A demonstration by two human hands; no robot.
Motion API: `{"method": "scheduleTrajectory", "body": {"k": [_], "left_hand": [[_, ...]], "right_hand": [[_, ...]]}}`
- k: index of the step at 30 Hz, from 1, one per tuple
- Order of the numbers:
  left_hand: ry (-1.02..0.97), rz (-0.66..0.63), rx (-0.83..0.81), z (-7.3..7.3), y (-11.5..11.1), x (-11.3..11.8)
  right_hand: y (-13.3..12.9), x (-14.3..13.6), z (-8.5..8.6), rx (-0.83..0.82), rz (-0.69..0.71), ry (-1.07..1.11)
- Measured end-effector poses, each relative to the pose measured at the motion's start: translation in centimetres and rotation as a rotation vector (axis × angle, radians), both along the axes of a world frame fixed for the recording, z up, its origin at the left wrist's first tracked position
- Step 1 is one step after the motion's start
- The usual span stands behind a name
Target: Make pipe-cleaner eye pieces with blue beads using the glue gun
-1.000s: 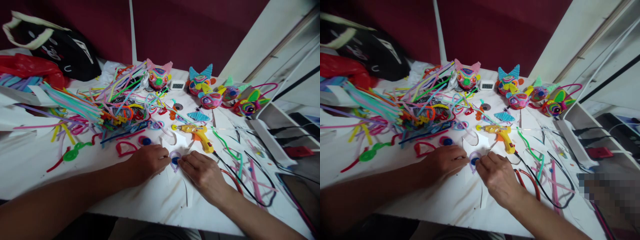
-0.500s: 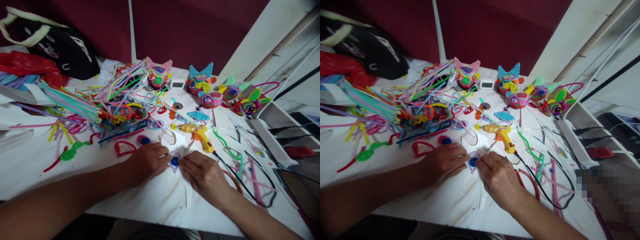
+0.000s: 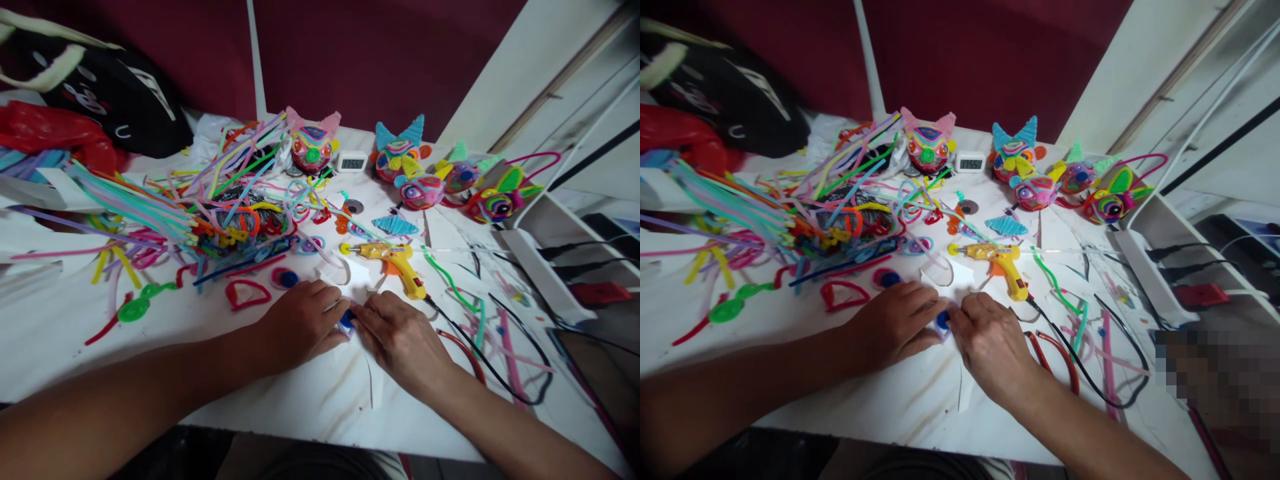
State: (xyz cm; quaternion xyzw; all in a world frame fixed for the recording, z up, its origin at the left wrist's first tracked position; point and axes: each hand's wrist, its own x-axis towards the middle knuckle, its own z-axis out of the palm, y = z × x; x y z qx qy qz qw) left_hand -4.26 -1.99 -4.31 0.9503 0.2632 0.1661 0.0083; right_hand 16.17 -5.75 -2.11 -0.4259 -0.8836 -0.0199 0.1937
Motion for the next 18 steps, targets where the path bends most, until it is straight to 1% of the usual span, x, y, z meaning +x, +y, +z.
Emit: {"method": "scheduleTrajectory", "body": {"k": [7, 13, 18], "left_hand": [[0.008, 0.016, -0.061, 0.02, -0.09, 0.06], [-0.010, 0.009, -0.074, 0.08, -0.25, 0.11], [-0.038, 0.028, -0.065, 0.04, -0.54, -0.07]], "right_hand": [[0.01, 0.03, -0.28, -0.033, 0.014, -0.005], [-0.04, -0.04, -0.44, -0.046, 0.013, -0.005], [-0.18, -0.35, -0.45, -0.035, 0.011, 0.055]]}}
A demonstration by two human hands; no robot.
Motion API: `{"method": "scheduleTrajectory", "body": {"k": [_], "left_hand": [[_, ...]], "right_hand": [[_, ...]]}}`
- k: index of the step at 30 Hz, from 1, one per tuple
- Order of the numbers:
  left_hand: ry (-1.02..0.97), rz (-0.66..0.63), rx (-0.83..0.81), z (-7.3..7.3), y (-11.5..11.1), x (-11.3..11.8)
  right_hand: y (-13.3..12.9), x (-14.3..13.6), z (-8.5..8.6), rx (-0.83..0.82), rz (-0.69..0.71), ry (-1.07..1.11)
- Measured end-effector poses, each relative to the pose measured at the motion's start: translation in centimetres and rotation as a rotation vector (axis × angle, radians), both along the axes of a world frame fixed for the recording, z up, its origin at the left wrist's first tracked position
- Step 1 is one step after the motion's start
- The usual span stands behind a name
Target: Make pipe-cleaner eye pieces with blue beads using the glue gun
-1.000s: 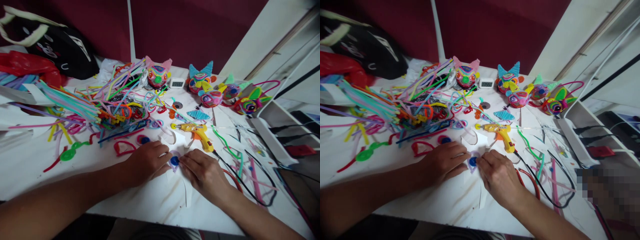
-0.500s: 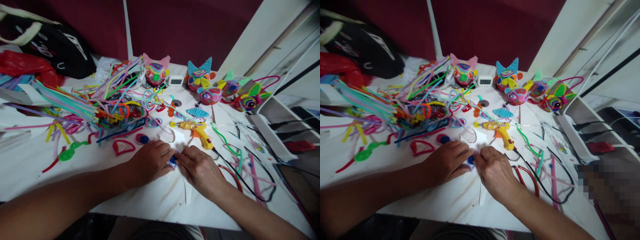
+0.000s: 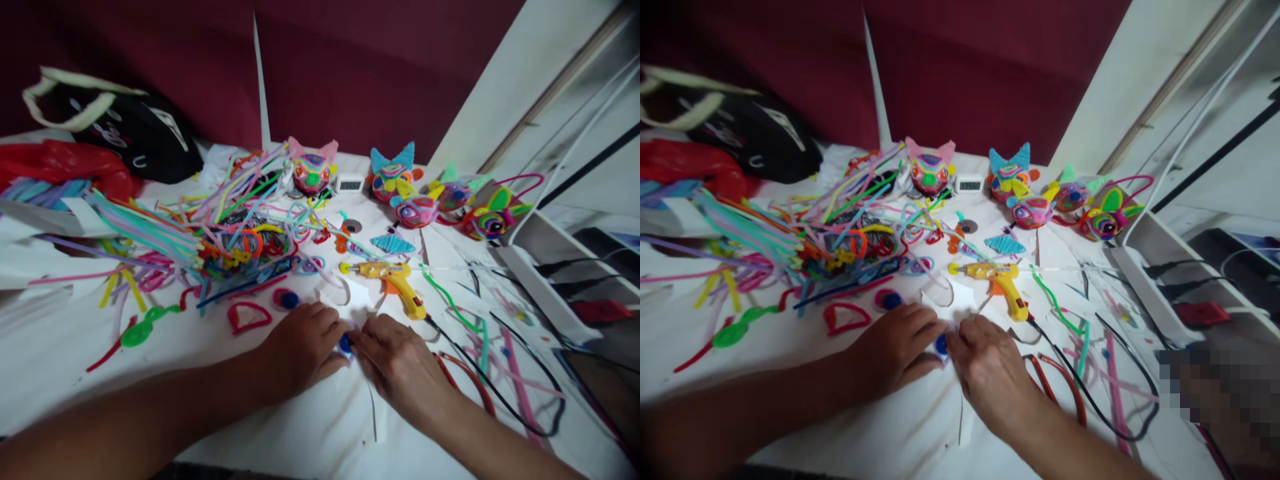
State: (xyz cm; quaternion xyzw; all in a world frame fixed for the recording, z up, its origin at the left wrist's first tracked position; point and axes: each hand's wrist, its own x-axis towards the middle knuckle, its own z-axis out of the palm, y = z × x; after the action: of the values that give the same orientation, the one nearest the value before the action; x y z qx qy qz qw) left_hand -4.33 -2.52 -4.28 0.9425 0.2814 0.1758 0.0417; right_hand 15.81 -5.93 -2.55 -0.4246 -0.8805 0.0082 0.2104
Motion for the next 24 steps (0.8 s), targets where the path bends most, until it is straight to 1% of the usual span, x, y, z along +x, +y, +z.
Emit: {"method": "scheduleTrajectory", "body": {"k": [5, 9, 13, 17, 20, 24], "left_hand": [[-0.033, 0.041, -0.020, -0.1, -0.2, 0.0], [-0.017, 0.094, -0.069, 0.4, -0.4, 0.2], [-0.009, 0.104, -0.079, 0.5, -0.5, 0.2], [-0.012, 0.123, -0.067, -0.4, -0.3, 0.1], [-0.046, 0.111, -0.014, -1.2, -0.1, 0.0], [-0.027, 0.122, 0.026, -1.3, -0.3, -0.2]], "right_hand": [[0.2, -0.2, -0.9, 0.042, 0.012, 0.028], [0.5, 0.0, -1.8, 0.105, 0.029, 0.026], [0.7, 0.0, -2.1, 0.149, 0.043, 0.034], [1.0, -0.1, -2.3, 0.165, 0.038, 0.013], [1.1, -0.1, -2.6, 0.228, 0.026, -0.004], [1.3, -0.1, -2.9, 0.299, 0.028, 0.007]]}}
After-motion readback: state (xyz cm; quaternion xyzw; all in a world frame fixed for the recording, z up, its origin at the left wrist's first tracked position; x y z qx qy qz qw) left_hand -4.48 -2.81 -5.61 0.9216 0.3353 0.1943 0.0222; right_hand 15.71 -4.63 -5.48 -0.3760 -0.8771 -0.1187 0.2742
